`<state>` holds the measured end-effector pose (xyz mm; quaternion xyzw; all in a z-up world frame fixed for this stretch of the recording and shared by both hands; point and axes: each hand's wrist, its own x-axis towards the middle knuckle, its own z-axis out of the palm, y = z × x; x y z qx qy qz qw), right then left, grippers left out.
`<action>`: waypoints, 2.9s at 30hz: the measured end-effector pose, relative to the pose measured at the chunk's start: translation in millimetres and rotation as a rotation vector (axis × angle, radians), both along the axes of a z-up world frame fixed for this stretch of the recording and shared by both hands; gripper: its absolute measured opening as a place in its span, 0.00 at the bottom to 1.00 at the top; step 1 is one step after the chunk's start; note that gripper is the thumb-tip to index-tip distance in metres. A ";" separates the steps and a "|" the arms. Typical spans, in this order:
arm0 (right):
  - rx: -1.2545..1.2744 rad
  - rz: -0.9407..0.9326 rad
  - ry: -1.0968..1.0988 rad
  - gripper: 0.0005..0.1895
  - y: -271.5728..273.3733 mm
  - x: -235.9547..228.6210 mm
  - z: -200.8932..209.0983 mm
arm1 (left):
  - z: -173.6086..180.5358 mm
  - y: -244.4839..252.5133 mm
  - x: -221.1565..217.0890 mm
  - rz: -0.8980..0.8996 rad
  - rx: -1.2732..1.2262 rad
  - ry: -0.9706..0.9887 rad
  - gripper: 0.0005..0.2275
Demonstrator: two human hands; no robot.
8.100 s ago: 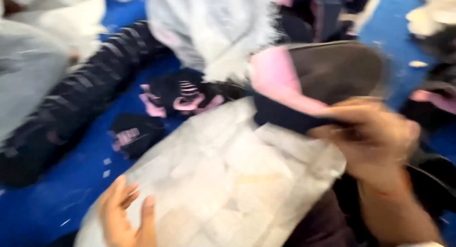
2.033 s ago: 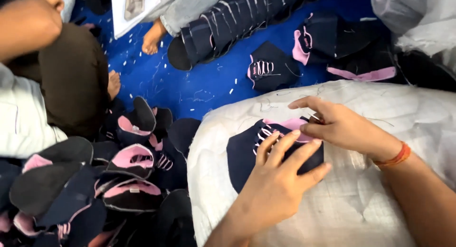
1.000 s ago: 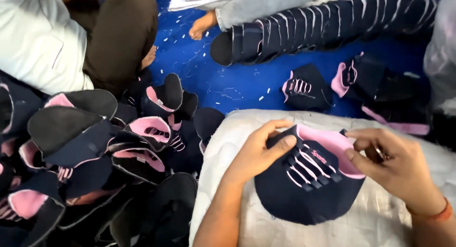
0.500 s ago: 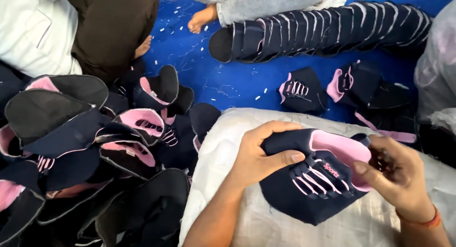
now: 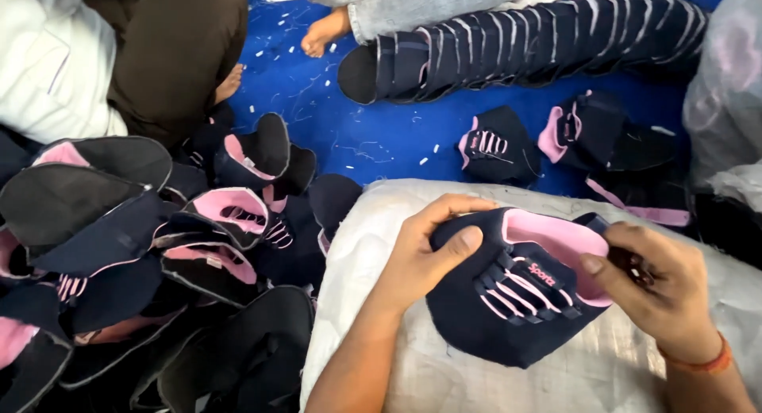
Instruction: Trimming excess material and loose threads from fabric shoe upper components using snips.
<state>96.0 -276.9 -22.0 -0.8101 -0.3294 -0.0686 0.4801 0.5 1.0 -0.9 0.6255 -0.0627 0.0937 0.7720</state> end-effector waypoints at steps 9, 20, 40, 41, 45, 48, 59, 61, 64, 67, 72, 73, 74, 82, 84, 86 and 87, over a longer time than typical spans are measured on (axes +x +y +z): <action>-0.010 -0.134 -0.075 0.13 -0.4 -7.9 5.9 | -21.1 3.6 -0.5 -0.371 -0.242 0.219 0.28; 0.161 -0.075 -0.186 0.19 16.3 -19.1 26.7 | -9.4 -16.6 -13.7 -0.541 -0.503 -0.064 0.30; 0.329 0.114 0.426 0.34 -8.1 -13.7 -27.0 | -4.5 -32.8 -9.7 0.034 0.279 -0.278 0.31; 0.327 0.121 0.424 0.34 -6.7 -14.6 -26.0 | -3.8 -34.6 -10.0 0.041 0.280 -0.280 0.31; 0.176 0.077 0.374 0.34 -13.5 -8.7 -59.6 | -18.3 -40.2 -6.3 0.233 0.206 -0.327 0.20; 0.116 0.088 0.401 0.33 -9.2 -4.7 -72.1 | -28.5 -39.8 0.5 0.371 0.238 -0.194 0.10; 0.250 -0.016 0.320 0.27 11.1 -10.7 -42.7 | -43.5 -34.0 12.6 0.232 -0.011 0.032 0.07; 0.394 -0.059 0.430 0.23 9.7 -9.5 -38.9 | -48.2 -30.5 13.6 0.278 -0.093 -0.045 0.07; 0.521 -0.051 0.556 0.23 9.0 -9.4 -28.0 | -44.1 -24.5 14.7 0.322 -0.202 -0.098 0.05; 0.562 0.008 0.577 0.24 7.8 -10.4 -27.9 | -29.1 -21.9 10.9 0.336 -0.140 -0.037 0.03; 0.771 0.130 0.688 0.20 -20.3 1.6 -43.4 | -1.4 -18.0 11.1 0.668 0.371 -0.217 0.09; 0.896 0.199 0.737 0.19 -30.2 7.0 -47.7 | 9.6 -15.1 10.8 0.862 0.575 -0.340 0.11; 0.900 0.191 0.740 0.19 -25.0 4.4 -31.9 | 8.2 -11.0 9.1 0.854 0.577 -0.336 0.11; 0.810 0.150 0.858 0.23 -17.1 -0.7 18.4 | -16.2 1.7 0.8 -0.025 -0.307 -0.136 0.27; 0.716 0.118 0.925 0.24 -21.0 9.0 8.0 | -18.0 4.7 -2.9 -0.066 -0.183 -0.176 0.26; 0.622 0.086 0.994 0.25 -18.6 10.6 2.0 | -10.5 1.6 -5.4 -0.113 -0.062 -0.216 0.25; 0.596 0.115 1.069 0.24 -14.1 8.0 1.7 | -2.5 -3.4 -5.9 -0.118 0.155 -0.184 0.28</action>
